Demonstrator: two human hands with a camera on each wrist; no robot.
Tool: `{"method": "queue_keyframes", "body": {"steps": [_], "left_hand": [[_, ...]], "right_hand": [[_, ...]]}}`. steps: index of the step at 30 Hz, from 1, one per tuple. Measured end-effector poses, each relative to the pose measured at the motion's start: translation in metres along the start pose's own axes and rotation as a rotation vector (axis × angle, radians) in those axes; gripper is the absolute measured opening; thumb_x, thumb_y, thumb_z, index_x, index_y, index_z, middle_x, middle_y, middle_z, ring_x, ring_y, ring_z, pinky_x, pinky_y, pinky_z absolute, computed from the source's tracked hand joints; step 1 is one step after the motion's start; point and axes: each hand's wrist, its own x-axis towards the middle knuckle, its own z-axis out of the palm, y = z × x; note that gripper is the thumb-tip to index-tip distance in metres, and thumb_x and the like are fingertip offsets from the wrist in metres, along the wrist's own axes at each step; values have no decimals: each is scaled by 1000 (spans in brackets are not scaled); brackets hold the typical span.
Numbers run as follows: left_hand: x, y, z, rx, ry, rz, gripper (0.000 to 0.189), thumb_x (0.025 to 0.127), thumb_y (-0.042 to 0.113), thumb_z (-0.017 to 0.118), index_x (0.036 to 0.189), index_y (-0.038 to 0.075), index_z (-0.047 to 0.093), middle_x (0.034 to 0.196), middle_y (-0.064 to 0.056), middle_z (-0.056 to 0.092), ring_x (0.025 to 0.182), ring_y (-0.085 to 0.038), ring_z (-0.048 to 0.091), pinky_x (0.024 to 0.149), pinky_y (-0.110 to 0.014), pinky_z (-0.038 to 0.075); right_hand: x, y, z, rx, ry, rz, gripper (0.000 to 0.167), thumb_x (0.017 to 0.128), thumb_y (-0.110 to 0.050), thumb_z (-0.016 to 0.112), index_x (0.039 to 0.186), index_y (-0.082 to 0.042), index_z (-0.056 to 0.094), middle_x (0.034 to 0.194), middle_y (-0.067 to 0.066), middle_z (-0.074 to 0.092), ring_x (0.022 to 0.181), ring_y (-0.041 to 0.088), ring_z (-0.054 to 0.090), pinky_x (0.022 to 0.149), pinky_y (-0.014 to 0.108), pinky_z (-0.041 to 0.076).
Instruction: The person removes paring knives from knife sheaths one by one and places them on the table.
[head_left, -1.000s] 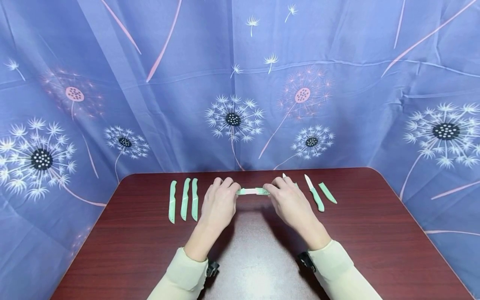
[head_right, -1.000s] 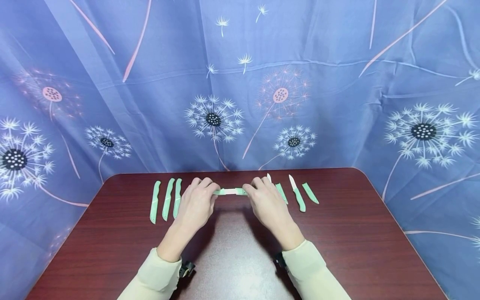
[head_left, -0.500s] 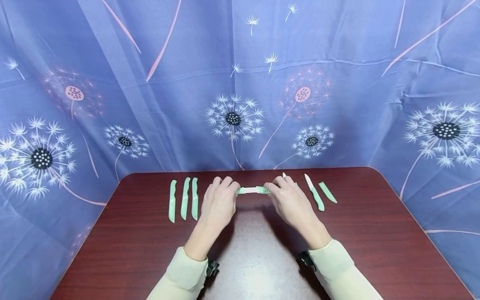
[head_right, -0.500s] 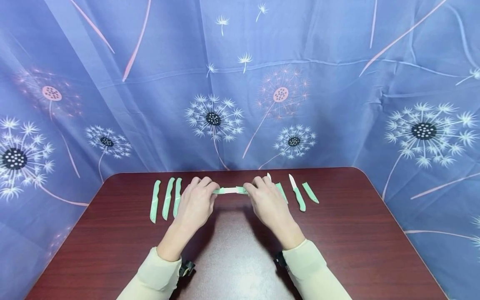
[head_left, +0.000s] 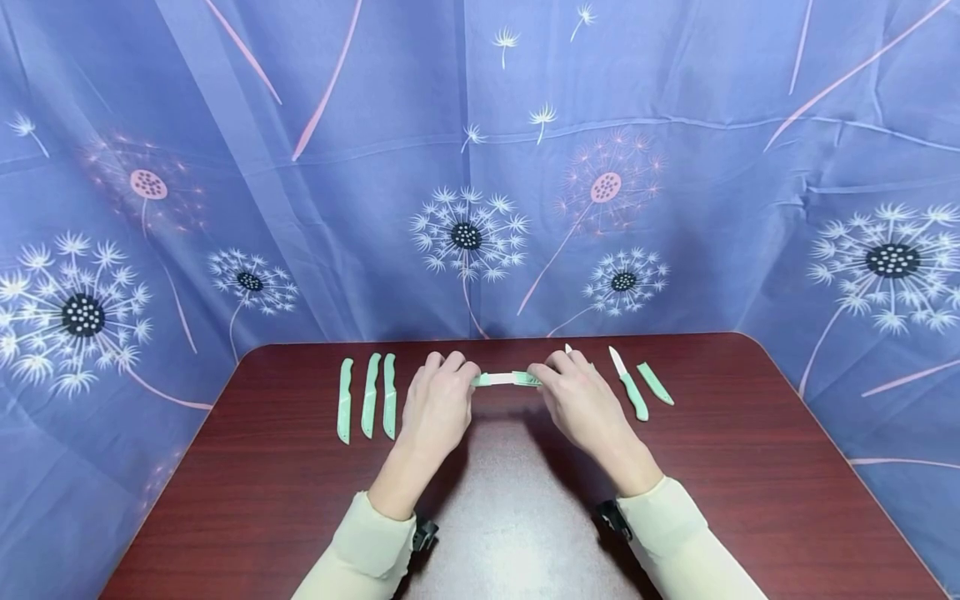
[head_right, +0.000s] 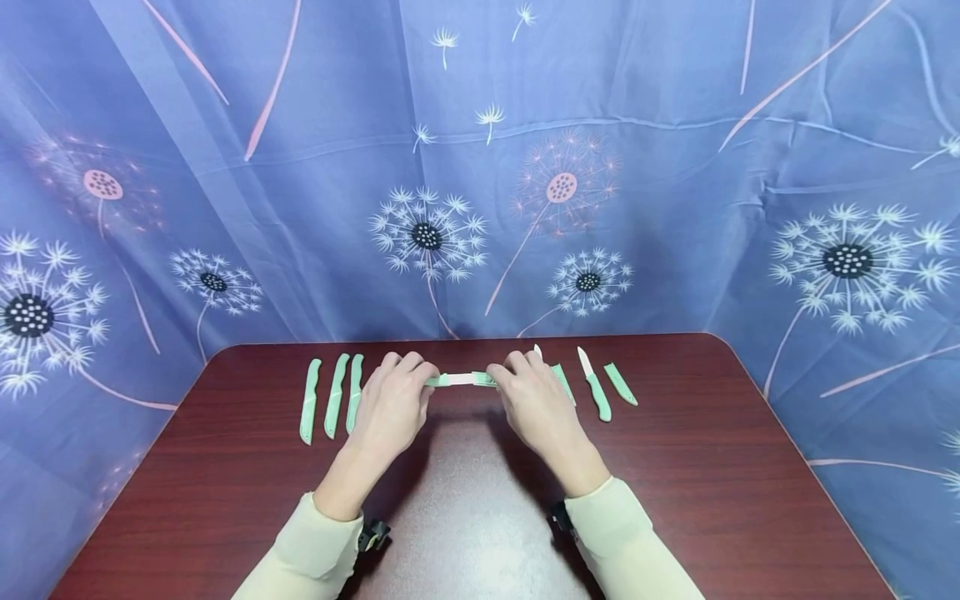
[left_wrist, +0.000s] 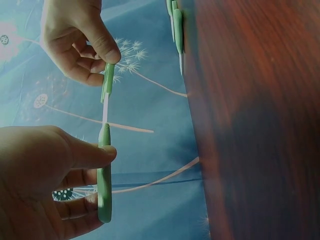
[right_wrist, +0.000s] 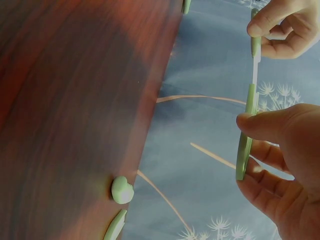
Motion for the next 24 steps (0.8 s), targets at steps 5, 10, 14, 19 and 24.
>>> {"method": "queue_keyframes", "body": {"steps": [5,10,14,19,24], "left_hand": [[0,0,0,7,-5,-4,17,85,5,85,96,14,77,94,-2,66,84,-28,57,66,-37,52],[1,0,0,3,-11,-6,16,86,5,85,96,13,77,94,-3,65,84,-28,57,66,-37,52],[1,0,0,4,-16,-11,16,86,5,85,97,13,77,94,-2,66,84,-28,57,67,-37,52],[1,0,-1,7,-21,-16,16,86,5,84,97,14,77,94,-2,65,84,-28,57,67,-37,52],[1,1,-1,12,-31,-28,16,86,5,84,98,14,77,94,-2,65,85,-28,57,68,-38,53]], "right_hand": [[0,0,0,1,0,1,27,89,1,78,112,-11,74,95,7,64,83,32,54,67,40,49],[1,0,0,1,-4,6,27,88,1,78,112,-11,74,96,6,64,84,32,54,69,40,49],[1,-1,-1,-2,-8,12,27,89,0,78,113,-12,75,96,6,64,85,32,55,71,40,50],[1,-1,-2,-5,-16,22,26,90,-1,77,113,-13,74,97,6,64,86,32,55,71,40,50],[1,0,-2,-2,-12,20,26,90,0,77,113,-11,75,97,7,64,85,32,54,71,40,51]]}}
